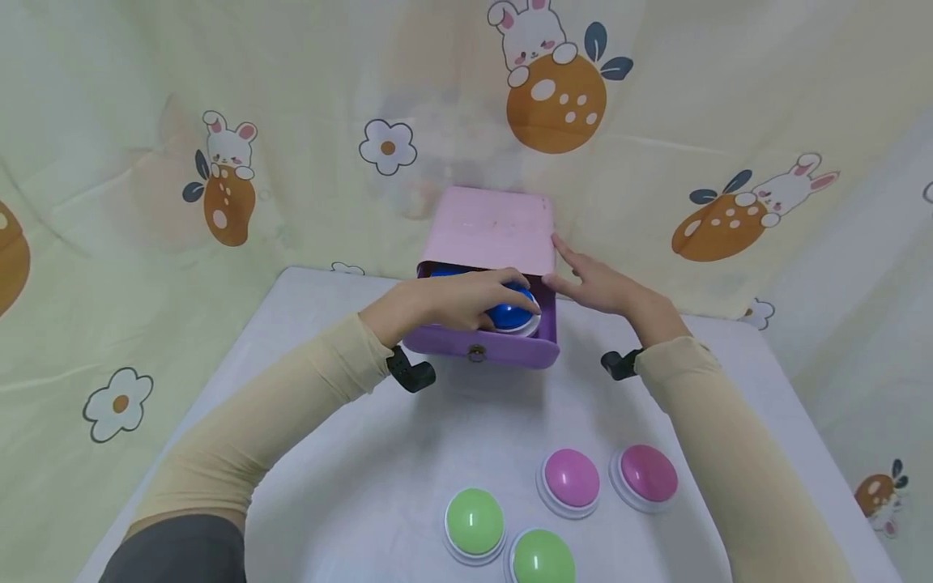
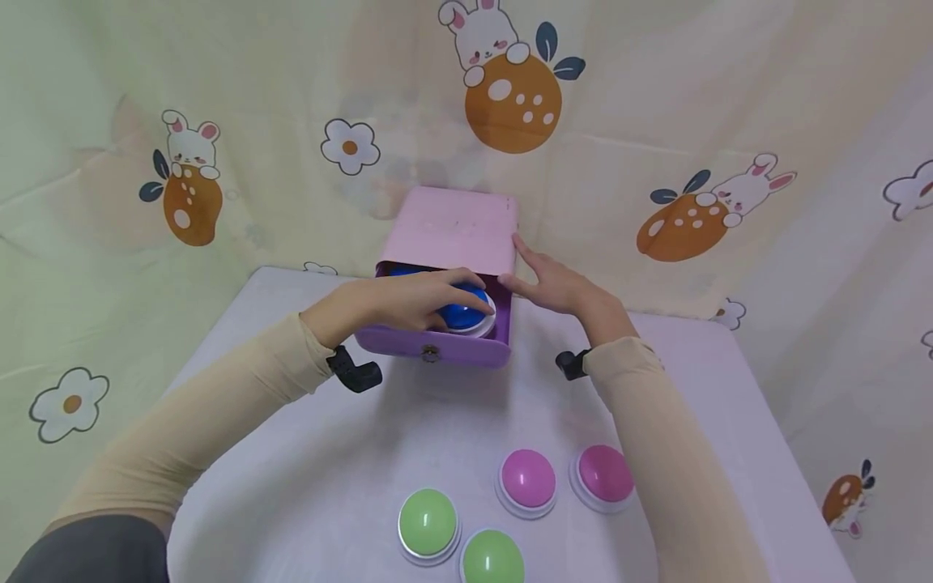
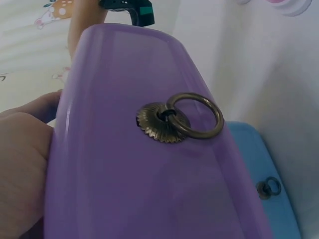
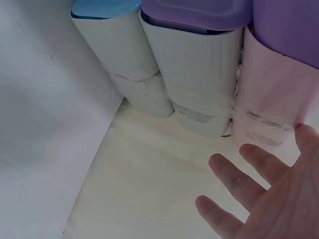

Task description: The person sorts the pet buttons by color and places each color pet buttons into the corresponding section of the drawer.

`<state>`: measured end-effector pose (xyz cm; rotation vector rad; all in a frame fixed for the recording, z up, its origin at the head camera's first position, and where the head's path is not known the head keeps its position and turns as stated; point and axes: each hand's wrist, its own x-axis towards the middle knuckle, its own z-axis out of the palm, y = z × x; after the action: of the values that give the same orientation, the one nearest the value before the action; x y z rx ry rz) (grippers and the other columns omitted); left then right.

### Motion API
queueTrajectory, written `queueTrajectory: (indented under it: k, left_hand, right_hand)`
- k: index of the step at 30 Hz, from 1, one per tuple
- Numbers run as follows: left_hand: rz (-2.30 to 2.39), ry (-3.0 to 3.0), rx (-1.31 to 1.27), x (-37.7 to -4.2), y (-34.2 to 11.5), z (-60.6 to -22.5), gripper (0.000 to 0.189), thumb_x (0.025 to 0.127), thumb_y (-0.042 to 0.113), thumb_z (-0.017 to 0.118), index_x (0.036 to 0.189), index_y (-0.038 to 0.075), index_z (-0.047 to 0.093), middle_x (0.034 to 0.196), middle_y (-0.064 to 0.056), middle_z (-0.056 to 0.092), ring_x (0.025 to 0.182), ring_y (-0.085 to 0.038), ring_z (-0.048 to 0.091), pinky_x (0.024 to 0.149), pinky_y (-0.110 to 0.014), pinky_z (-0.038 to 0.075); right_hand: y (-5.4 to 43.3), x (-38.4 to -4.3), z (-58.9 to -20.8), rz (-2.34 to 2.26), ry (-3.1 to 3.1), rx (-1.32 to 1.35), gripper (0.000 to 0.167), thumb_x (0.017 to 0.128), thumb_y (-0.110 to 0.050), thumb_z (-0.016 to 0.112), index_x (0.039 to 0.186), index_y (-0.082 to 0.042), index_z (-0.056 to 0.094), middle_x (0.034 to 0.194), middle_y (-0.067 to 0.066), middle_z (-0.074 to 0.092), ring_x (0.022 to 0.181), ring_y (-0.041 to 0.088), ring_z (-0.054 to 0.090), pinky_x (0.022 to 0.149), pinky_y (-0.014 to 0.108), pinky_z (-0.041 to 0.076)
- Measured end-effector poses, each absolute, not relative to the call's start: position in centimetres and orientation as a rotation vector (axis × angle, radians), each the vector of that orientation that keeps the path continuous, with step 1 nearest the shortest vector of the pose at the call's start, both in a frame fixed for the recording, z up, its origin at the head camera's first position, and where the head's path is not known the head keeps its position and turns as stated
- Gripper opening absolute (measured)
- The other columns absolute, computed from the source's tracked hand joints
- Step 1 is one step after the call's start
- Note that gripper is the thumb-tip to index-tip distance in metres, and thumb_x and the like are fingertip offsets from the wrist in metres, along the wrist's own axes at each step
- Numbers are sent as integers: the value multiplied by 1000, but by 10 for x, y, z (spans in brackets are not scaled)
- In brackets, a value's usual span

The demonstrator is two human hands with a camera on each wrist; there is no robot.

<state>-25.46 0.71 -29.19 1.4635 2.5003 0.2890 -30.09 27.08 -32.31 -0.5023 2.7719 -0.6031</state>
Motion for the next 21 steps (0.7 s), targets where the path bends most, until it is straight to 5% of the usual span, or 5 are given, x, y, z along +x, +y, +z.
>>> queueTrajectory:
  k: [21]
  left_hand:
    - [140, 2585, 1551, -268, 14, -310, 53, 91, 28, 63, 140, 36, 45, 156, -3, 26, 141, -21, 32, 111, -38, 35]
  right_hand:
    - [273, -302, -329, -667, 2759, -507, 85, 90, -67, 39, 149, -38, -13, 161, 11, 5, 141, 45, 23, 108, 66, 24]
